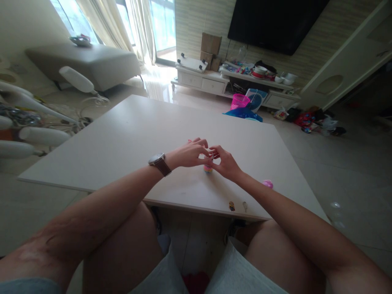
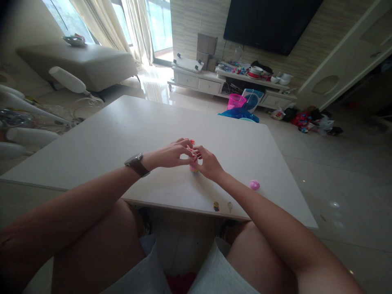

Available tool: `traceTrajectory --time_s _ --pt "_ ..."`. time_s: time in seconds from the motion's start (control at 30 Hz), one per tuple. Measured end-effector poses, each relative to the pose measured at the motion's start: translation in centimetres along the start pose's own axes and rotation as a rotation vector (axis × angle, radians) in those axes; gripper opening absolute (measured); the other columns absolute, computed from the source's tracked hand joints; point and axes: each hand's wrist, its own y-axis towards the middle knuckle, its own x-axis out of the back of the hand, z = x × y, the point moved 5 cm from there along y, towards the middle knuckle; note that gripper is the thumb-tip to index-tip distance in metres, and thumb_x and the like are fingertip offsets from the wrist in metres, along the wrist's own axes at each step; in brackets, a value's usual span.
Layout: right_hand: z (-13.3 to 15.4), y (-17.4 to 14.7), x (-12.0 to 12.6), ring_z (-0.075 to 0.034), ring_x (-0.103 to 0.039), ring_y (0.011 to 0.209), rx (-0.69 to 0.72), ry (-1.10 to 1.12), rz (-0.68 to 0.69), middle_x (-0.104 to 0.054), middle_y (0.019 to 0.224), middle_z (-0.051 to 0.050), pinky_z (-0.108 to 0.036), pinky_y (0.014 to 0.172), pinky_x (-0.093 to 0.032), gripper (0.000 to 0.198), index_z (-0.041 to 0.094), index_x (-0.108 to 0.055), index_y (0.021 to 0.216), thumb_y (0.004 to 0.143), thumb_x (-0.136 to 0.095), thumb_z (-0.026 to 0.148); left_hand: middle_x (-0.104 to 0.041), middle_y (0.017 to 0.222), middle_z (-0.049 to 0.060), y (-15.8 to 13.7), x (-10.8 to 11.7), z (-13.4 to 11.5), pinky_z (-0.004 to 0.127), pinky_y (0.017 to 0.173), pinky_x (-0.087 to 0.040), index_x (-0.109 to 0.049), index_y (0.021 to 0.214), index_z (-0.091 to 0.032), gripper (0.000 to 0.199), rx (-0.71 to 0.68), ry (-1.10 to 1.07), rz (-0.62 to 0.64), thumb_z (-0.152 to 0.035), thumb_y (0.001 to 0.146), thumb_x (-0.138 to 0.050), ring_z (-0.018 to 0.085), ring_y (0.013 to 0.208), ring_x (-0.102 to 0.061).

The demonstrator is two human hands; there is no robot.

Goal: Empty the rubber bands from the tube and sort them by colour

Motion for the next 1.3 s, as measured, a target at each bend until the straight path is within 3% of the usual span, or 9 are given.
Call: traceTrajectory --time_s 0.2,0.3,0.67,0.87,0.97,1.07,1.17,1.23,1.3 --pt "0.4 0.0 -0.3 -0.021 -0.070 0.089 0.013 -0.028 0.003 -0.073 0.100 -0.003 -0.037 0.081 -0.058 0.040 0.026 -0.055 0.114 0.079 -0.074 0.022 -0.062 0.110 0.009 0.8 -1.1 -1.5 0.040 0.092 -0.046 -0.076 0.080 -0.023 0.039 0.081 0.181 0.078 -0.056 0.093 -0.059 0.028 0.112 -0.054" --pt "0.5 0.0 0.1 -0.019 -0.068 0.084 0.009 -0.053 -0.010 -0.072 0.098 -0.003 -0.035 0.079 -0.057 0.037 0.025 -0.055 0.109 0.076 -0.071 0.019 -0.062 0.106 0.010 1.4 -1.7 -1.9 0.040 0.090 -0.045 -0.075 0.085 -0.020 0.041 0.075 0.211 0.061 -0.056 0.094 -0.055 0.029 0.108 -0.055" --pt "0.0 0.0 0.0 -0.020 -0.070 0.088 -0.019 -0.036 0.017 -0.073 0.101 -0.002 -0.036 0.082 -0.057 0.040 0.026 -0.056 0.115 0.081 -0.075 0.026 -0.063 0.100 0.009 0.9 -1.6 -0.1 0.037 0.092 -0.045 -0.079 0.086 -0.020 0.035 -0.039 -0.049 0.020 -0.040 0.098 -0.052 0.023 0.099 -0.059" --pt "-0.4 0.0 0.4 -0.021 -0.071 0.090 -0.028 -0.038 0.009 -0.074 0.101 -0.003 -0.038 0.084 -0.058 0.045 0.027 -0.055 0.119 0.080 -0.078 0.028 -0.069 0.093 0.007 1.1 -0.5 -0.8 0.036 0.091 -0.045 -0.076 0.078 -0.020 0.038 -0.075 -0.096 -0.084 -0.037 0.099 -0.050 0.021 0.095 -0.063" --pt "-0.4 0.0 0.5 -0.021 -0.070 0.088 -0.053 -0.056 -0.001 -0.072 0.098 -0.002 -0.038 0.084 -0.059 0.047 0.026 -0.056 0.118 0.078 -0.079 0.026 -0.072 0.091 0.007 1.2 0.5 0.8 0.032 0.081 -0.048 -0.074 0.078 -0.018 0.039 0.068 -0.161 -0.265 -0.039 0.100 -0.048 0.018 0.084 -0.064" --pt "-0.4 0.1 0.5 -0.021 -0.069 0.087 -0.050 -0.062 -0.002 -0.071 0.097 -0.003 -0.038 0.084 -0.059 0.049 0.026 -0.055 0.119 0.076 -0.080 0.025 -0.074 0.088 0.007 0.8 0.6 5.0 0.031 0.078 -0.050 -0.072 0.087 -0.017 0.030 0.377 -0.150 -0.435 -0.035 0.097 -0.050 0.018 0.080 -0.066" --pt "-0.7 0.0 0.5 -0.021 -0.069 0.088 -0.044 -0.068 0.005 -0.070 0.097 -0.003 -0.040 0.085 -0.059 0.050 0.026 -0.055 0.120 0.076 -0.080 0.025 -0.076 0.106 0.011 0.3 -1.1 9.7 0.035 0.090 -0.051 -0.072 0.103 -0.016 0.023 0.610 -0.072 -0.361 -0.029 0.087 -0.062 0.024 0.099 -0.068" --pt "-0.9 -0.1 0.5 -0.021 -0.069 0.089 -0.046 -0.069 0.009 -0.070 0.099 -0.003 -0.041 0.086 -0.059 0.051 0.026 -0.054 0.121 0.077 -0.080 0.026 -0.072 0.121 0.016 0.0 -2.9 12.0 0.038 0.100 -0.049 -0.068 0.122 -0.013 0.045 0.708 -0.045 -0.232 -0.032 0.081 -0.069 0.030 0.117 -0.063" --pt "-1.1 -0.2 0.5 -0.022 -0.069 0.090 -0.052 -0.070 0.012 -0.070 0.100 -0.003 -0.041 0.087 -0.059 0.052 0.027 -0.054 0.122 0.077 -0.080 0.026 -0.064 0.136 0.018 0.1 -4.6 13.1 0.040 0.108 -0.045 -0.055 0.143 -0.013 0.075 0.706 -0.033 -0.110 -0.036 0.075 -0.076 0.034 0.135 -0.051"
